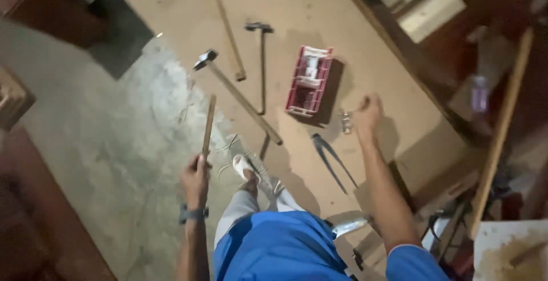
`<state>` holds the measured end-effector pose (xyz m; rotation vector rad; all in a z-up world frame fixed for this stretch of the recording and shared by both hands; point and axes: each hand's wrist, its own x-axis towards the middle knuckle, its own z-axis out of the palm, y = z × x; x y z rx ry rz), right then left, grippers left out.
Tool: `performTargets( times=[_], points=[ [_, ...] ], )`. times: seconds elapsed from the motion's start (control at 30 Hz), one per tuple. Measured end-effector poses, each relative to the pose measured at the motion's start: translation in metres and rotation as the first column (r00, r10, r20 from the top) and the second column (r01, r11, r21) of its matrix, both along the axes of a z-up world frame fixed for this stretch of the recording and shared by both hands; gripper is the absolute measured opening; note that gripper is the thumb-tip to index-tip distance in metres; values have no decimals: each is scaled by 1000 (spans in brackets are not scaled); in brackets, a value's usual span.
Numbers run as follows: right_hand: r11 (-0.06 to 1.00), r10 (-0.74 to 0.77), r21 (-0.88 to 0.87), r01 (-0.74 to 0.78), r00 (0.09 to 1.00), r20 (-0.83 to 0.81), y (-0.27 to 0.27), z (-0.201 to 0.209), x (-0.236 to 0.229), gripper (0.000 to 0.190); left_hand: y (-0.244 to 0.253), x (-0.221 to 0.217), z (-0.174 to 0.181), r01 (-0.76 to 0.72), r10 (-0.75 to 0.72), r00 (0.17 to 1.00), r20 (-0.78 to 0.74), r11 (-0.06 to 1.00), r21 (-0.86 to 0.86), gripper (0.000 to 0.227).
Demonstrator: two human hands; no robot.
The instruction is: The person holds a thin wooden stick against a workbench and repeatedly strikes it with a hammer. They also use pliers to grip and adjust the stick during the process.
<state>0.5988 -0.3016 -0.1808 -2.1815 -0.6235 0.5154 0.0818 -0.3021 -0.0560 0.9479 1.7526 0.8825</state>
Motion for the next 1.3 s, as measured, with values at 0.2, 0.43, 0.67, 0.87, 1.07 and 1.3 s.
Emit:
performTargets(
  times=[0.2, 0.43, 0.67, 0.87, 1.07, 1.3],
  points=[
    [919, 395, -100, -382, 890, 227, 63, 37, -124, 14, 91, -35, -23, -103, 116, 933, 341, 993, -57, 31],
    [845, 452, 104, -525, 805, 385, 61, 45, -240, 8, 211, -68, -73, -27, 84, 897, 434, 991, -134, 33],
    [693, 623, -473, -544, 782, 13, 84, 81, -338, 54, 310, -99, -142, 5, 63, 950, 304, 976, -216, 30],
    [722, 542, -574, -385, 832, 123, 88, 38, -347, 23, 358, -143, -180, 171, -229, 953, -198, 947, -273, 53],
    [772, 573, -354, -528, 819, 26, 85, 31, -344, 50, 365, -167, -164, 244, -319, 932, -172, 903, -354, 55],
    [872, 438, -32, -489, 806, -399, 149, 79, -370, 25, 378, -173, -142, 239, -311, 942, -126, 886, -397, 42]
  ],
)
